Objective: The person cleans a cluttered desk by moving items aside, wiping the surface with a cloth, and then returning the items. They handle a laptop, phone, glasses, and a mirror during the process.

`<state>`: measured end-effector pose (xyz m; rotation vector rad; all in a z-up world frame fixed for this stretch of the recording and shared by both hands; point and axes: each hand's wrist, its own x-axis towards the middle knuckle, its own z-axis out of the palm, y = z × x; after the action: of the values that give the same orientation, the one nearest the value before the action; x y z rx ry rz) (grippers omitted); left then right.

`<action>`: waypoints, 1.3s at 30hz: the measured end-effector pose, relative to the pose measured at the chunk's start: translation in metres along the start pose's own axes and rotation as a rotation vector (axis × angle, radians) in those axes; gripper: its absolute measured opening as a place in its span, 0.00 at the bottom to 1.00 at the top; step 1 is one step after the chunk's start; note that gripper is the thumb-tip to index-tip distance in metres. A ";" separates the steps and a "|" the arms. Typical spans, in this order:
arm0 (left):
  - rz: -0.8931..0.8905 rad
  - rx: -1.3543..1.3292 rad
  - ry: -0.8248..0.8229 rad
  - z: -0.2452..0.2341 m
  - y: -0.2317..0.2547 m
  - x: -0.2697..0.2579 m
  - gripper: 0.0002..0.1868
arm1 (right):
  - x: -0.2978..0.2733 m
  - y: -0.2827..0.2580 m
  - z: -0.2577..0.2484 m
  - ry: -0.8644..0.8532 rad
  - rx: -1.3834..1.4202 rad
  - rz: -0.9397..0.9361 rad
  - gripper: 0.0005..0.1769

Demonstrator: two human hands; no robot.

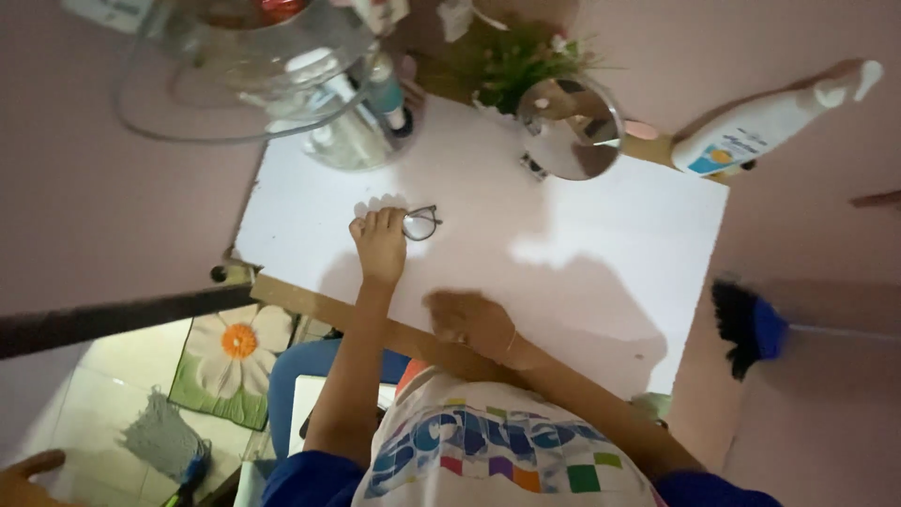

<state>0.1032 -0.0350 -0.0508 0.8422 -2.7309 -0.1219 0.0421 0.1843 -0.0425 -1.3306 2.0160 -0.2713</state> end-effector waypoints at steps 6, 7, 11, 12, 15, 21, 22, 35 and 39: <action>-0.434 -0.195 0.060 -0.078 -0.041 -0.055 0.17 | 0.021 0.023 -0.073 0.676 0.624 -0.688 0.16; -0.442 -0.309 0.187 -0.097 -0.044 -0.067 0.17 | 0.031 0.029 -0.089 0.750 0.322 -0.402 0.14; -0.552 -0.441 0.290 -0.101 -0.076 -0.134 0.15 | 0.120 0.024 -0.089 1.181 -0.264 -0.296 0.18; -0.566 -0.437 0.302 -0.100 -0.077 -0.143 0.15 | 0.144 0.020 -0.069 1.176 -0.264 -0.316 0.18; -0.698 -0.615 0.371 -0.105 -0.081 -0.162 0.11 | 0.182 -0.019 -0.015 0.873 -0.272 -0.390 0.23; -0.758 -0.767 0.412 -0.124 -0.076 -0.171 0.03 | 0.073 -0.111 0.025 0.539 0.753 -0.350 0.18; -0.858 -0.954 0.347 -0.093 -0.091 -0.186 0.02 | 0.069 -0.116 0.012 0.420 1.045 -0.314 0.17; -1.005 -1.352 0.293 -0.043 -0.116 -0.232 0.15 | 0.180 -0.135 0.043 0.782 -0.340 0.141 0.06; -1.064 -1.393 0.351 -0.089 -0.102 -0.212 0.18 | 0.146 -0.201 0.111 0.566 0.203 0.022 0.12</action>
<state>0.3513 0.0000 -0.0329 1.3788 -1.0411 -1.5782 0.2266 -0.0121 -0.0833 -1.1887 2.3741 -0.9008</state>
